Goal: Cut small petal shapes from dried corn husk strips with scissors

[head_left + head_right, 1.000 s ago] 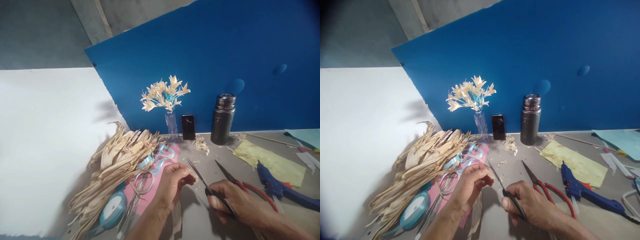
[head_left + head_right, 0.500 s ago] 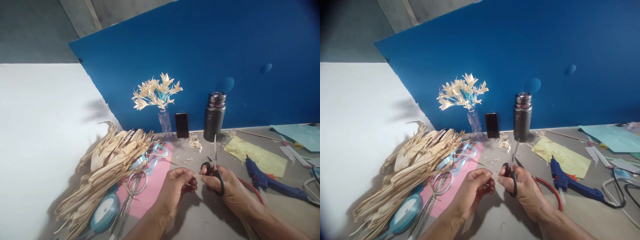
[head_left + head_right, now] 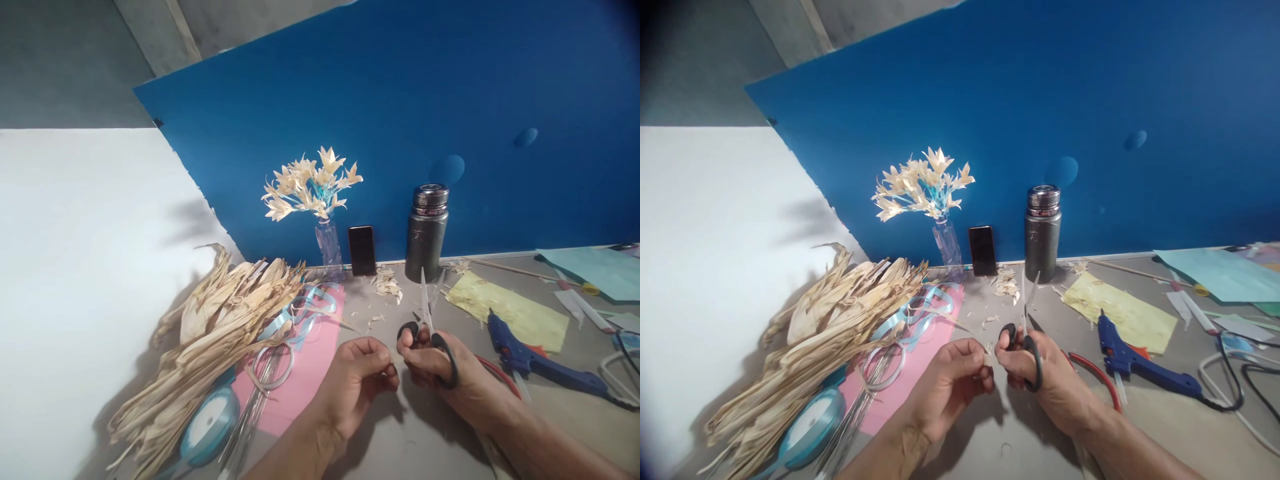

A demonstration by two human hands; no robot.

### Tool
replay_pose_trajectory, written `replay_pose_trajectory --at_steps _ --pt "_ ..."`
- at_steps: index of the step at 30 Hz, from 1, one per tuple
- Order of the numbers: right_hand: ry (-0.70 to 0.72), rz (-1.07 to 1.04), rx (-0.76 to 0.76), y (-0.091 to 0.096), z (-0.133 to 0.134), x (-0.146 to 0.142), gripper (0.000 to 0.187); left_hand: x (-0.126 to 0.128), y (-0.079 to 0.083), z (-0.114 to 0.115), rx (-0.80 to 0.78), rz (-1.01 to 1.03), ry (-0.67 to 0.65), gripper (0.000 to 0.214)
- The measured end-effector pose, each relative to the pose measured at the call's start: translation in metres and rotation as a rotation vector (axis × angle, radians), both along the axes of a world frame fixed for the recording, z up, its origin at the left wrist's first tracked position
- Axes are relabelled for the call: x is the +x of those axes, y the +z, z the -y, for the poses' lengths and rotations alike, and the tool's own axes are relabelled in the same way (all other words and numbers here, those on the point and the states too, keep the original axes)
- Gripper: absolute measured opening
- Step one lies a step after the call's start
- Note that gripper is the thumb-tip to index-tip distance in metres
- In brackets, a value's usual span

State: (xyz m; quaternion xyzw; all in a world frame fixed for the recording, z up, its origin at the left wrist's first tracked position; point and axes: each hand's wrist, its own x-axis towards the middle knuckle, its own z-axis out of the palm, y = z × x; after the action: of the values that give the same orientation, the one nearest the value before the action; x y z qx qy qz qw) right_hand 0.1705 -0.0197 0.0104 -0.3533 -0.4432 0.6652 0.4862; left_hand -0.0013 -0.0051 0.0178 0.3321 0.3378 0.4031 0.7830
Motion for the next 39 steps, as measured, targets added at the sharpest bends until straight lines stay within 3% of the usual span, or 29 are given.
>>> replay_pose_trajectory --at_steps 5,9,11,13,16,19,22,26,30,35,39 --pt "-0.016 0.195 0.034 0.009 0.005 -0.003 0.029 0.001 -0.002 0.002 0.085 -0.023 0.022 0.028" --pt "0.053 0.015 0.023 0.012 0.005 -0.002 0.030 0.000 -0.003 0.003 0.079 0.088 -0.082 0.032" --pt "0.071 -0.049 0.036 0.008 0.003 0.001 0.030 -0.002 -0.003 0.002 0.127 0.120 -0.072 0.031" --pt "0.068 -0.049 0.050 0.003 0.000 0.005 0.029 -0.004 -0.002 0.001 0.314 0.010 0.024 0.024" --pt "0.060 -0.065 -0.009 -0.003 -0.001 0.006 0.035 -0.007 0.000 0.001 0.806 -0.332 0.232 0.006" --pt "0.048 -0.072 -0.068 -0.004 0.000 0.005 0.038 -0.008 0.000 0.002 1.250 -0.530 0.323 0.017" --pt "0.054 0.010 -0.045 0.002 0.000 0.005 0.026 -0.010 -0.001 0.004 1.442 -0.635 0.313 0.029" --pt "0.057 0.102 -0.015 0.010 0.001 0.007 0.018 -0.012 0.001 0.008 1.427 -0.781 0.300 0.033" --pt "0.046 0.153 -0.006 0.013 0.002 0.006 0.016 -0.012 0.003 0.007 1.345 -0.717 0.320 0.030" --pt "-0.143 0.248 -0.015 0.018 0.006 0.002 0.021 -0.012 0.002 0.006 1.130 -0.658 0.362 0.031" --pt "-0.214 0.303 -0.055 0.024 0.008 -0.001 0.019 -0.011 0.002 0.005 1.125 -0.642 0.353 0.028"
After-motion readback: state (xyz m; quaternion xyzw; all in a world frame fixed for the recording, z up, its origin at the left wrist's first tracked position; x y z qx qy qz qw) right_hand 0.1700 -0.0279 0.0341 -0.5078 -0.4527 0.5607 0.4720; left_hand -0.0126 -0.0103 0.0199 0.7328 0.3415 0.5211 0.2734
